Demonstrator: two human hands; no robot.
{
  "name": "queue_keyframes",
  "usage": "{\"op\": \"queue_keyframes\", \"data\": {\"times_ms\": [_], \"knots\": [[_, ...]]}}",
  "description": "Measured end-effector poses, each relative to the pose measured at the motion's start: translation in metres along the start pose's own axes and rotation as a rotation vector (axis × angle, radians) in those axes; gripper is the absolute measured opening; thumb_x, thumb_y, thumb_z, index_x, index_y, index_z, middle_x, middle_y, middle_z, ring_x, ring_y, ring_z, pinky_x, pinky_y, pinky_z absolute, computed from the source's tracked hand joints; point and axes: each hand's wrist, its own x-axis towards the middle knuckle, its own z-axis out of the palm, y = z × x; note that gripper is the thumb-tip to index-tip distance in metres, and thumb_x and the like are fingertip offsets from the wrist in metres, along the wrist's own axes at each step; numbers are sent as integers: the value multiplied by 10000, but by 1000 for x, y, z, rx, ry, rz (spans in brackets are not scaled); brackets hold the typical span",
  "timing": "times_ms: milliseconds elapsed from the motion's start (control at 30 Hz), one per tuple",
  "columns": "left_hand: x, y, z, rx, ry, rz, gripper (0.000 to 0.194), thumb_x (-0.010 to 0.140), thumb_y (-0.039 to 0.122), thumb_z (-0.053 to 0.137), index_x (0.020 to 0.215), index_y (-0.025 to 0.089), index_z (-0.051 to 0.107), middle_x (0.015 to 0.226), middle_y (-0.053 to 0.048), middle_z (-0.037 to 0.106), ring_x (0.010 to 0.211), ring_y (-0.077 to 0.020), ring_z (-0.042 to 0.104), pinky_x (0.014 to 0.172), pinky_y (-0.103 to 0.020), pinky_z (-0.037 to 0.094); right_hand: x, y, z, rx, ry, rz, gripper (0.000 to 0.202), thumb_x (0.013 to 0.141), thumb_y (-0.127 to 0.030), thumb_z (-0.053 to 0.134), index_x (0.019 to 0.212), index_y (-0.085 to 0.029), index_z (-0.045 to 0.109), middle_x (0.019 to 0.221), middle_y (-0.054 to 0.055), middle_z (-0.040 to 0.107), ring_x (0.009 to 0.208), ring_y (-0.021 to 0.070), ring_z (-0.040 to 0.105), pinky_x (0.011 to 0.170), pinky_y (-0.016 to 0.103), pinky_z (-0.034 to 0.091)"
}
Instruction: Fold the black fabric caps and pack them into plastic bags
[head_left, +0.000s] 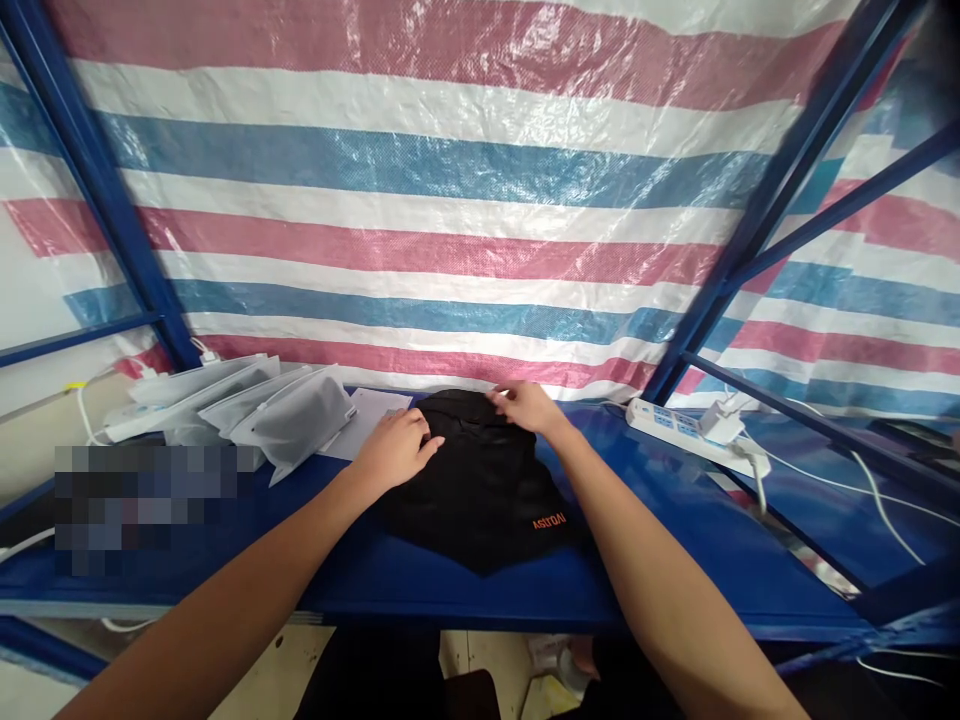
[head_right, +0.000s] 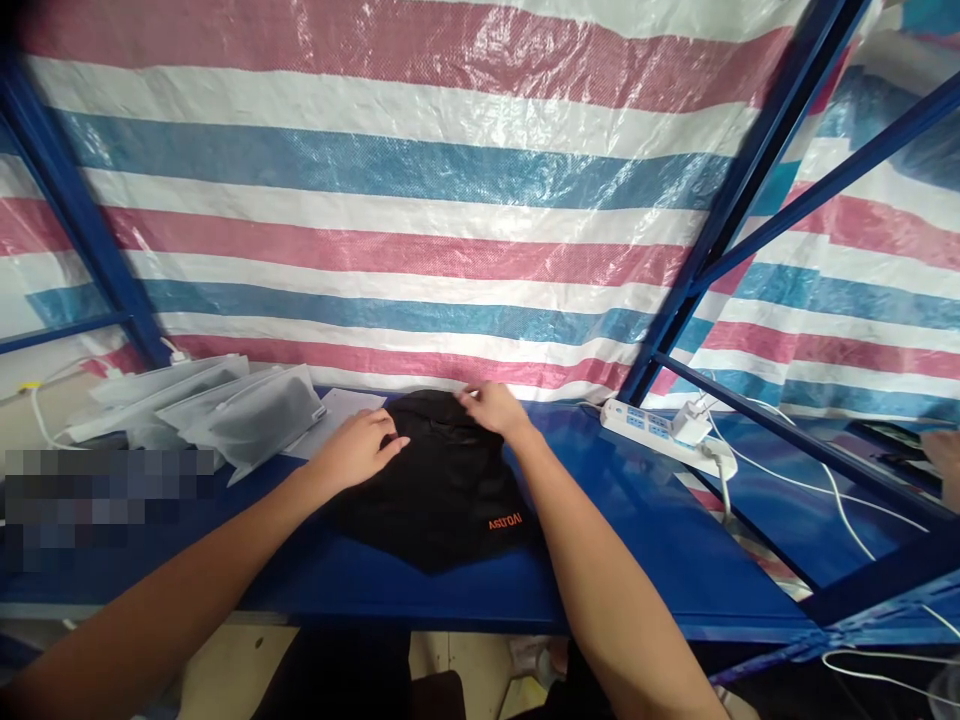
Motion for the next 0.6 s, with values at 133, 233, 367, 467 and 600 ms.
{"op": "queue_keyframes", "data": {"times_ms": [133,233,367,467,600], "knots": [[2,25,-8,77,54,22,335,1071,371,618,844,195,792,1015,-153,755,1011,-358,698,925,-531,542,2,37,-26,-282,153,271,503,1075,-543,621,1293,-124,796,1153,214,829,1149,365,783,984,417,583],[7,75,-8,-100,-16,271,330,1120,405,550,1064,223,820,1097,-122,775,1097,-321,702,991,-495,550,1,54,-20,-188,24,278,561,1082,-621,577,1221,-136,823,1156,194,831,1126,340,789,971,378,580],[11,145,5,-236,-217,536,520,1060,646,612,1283,207,778,1218,-137,739,1110,-318,718,1000,-465,583,1,58,-8,96,-101,131,537,1005,-629,711,1323,-205,795,1203,119,831,1106,294,782,974,369,595],[7,177,19,-132,-328,507,492,1028,618,647,1227,183,763,1232,-151,680,963,-309,746,727,-421,607,3,64,-5,213,-122,98,556,899,-482,872,1374,-211,771,1205,116,823,1143,299,762,1011,393,590],[-3,194,26,-56,-329,526,222,1040,296,589,1162,145,696,1121,-119,671,881,-271,753,618,-376,575,9,78,0,297,-8,153,382,898,-350,832,1239,-181,801,931,56,802,890,236,746,861,355,605]]}}
